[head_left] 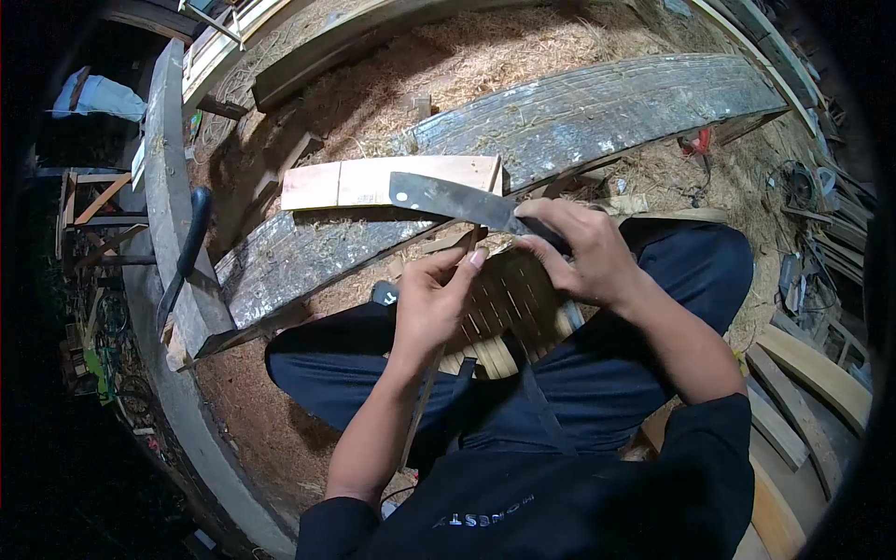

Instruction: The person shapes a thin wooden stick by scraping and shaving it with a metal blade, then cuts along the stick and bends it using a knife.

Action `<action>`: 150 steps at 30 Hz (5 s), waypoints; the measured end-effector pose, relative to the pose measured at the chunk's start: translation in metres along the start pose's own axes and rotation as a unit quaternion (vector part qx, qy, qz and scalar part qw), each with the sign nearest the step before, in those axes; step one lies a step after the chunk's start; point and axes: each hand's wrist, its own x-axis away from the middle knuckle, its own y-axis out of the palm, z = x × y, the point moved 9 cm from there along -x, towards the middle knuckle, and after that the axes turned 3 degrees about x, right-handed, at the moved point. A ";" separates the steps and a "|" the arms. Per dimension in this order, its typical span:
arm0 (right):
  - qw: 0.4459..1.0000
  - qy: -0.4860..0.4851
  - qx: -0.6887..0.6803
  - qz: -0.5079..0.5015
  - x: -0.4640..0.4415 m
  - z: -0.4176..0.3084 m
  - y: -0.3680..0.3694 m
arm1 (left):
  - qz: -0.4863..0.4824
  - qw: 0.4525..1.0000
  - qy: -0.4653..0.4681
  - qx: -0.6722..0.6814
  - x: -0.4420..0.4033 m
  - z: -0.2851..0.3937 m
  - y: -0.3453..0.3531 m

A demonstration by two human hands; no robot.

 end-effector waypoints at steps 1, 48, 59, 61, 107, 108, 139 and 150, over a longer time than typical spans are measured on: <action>1.000 -0.012 -0.009 0.002 0.001 -0.002 0.002 | -0.001 1.000 0.000 0.000 0.000 -0.001 0.000; 0.953 0.199 -0.204 0.104 -0.016 0.052 -0.029 | -0.060 0.998 0.028 0.008 -0.005 0.003 0.007; 0.927 0.245 -0.282 0.035 -0.014 0.056 -0.019 | -0.091 0.995 0.031 0.011 -0.008 0.001 0.013; 0.926 0.242 -0.288 0.036 -0.013 0.057 -0.016 | -0.072 0.997 0.022 0.023 -0.008 -0.001 0.011; 0.869 0.273 -0.387 -0.142 -0.008 0.032 0.010 | -0.067 0.997 -0.017 0.044 0.002 0.000 0.004; 0.888 0.244 -0.363 -0.142 -0.010 0.029 0.009 | -0.072 0.996 -0.014 0.053 0.000 -0.002 0.004; 0.991 -0.020 -0.052 -0.120 -0.025 -0.007 -0.011 | -0.030 0.996 0.019 0.086 0.025 0.001 0.008; 0.985 -0.074 0.087 -0.129 -0.033 0.000 -0.012 | 0.018 0.991 0.042 0.126 0.011 -0.014 0.018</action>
